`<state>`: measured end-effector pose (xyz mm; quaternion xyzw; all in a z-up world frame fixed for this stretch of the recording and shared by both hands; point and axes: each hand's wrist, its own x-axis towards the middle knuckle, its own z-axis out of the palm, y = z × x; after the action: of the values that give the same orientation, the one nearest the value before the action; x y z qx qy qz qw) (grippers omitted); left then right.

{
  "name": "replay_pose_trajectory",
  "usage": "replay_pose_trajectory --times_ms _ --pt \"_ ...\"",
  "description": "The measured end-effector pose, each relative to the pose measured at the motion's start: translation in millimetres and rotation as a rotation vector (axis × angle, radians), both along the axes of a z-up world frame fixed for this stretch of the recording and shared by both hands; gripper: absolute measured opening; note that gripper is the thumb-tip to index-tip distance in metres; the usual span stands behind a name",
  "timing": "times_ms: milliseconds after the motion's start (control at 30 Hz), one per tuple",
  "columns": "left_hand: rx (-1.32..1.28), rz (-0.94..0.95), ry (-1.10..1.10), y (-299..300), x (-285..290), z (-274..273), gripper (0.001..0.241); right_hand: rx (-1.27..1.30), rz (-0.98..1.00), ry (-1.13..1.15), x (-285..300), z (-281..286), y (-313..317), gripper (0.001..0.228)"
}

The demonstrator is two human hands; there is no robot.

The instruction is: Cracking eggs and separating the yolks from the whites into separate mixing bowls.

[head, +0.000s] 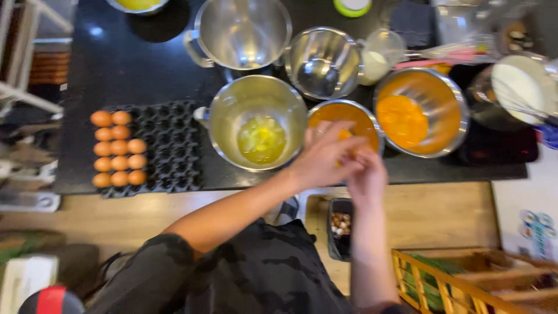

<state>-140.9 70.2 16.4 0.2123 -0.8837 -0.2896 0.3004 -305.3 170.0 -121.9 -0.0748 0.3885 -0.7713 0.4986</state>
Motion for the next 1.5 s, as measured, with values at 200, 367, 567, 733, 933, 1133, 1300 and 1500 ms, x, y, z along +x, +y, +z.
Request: replay_pose_trajectory --times_ms 200,367,567,733,933,1133,1300,1500 --pt "0.038 0.206 0.159 -37 90 22 0.042 0.344 -0.151 -0.068 -61 -49 157 0.055" --pt "-0.005 0.911 0.091 -128 234 -70 0.021 1.071 -0.166 0.259 -143 -186 255 0.048" --pt "-0.08 1.331 -0.589 -152 352 -177 0.05 0.694 -0.288 0.695 -95 -75 153 0.034" --pt "-0.186 1.403 -0.718 -156 359 -193 0.047 0.375 -0.188 0.83 -26 53 32 0.028" --pt "-0.236 1.399 -0.459 -138 340 -147 0.042 0.173 -0.034 1.042 47 111 -31 0.022" --pt "0.171 0.929 0.549 -73 217 -25 0.048 0.04 0.217 1.255 109 128 -66 0.029" --pt "0.57 0.574 0.486 -30 117 -21 0.071 -0.256 0.374 1.318 132 165 -76 0.054" --pt "0.753 0.388 0.464 -37 101 -27 0.086 -0.247 0.274 1.739 98 159 -72 0.05"
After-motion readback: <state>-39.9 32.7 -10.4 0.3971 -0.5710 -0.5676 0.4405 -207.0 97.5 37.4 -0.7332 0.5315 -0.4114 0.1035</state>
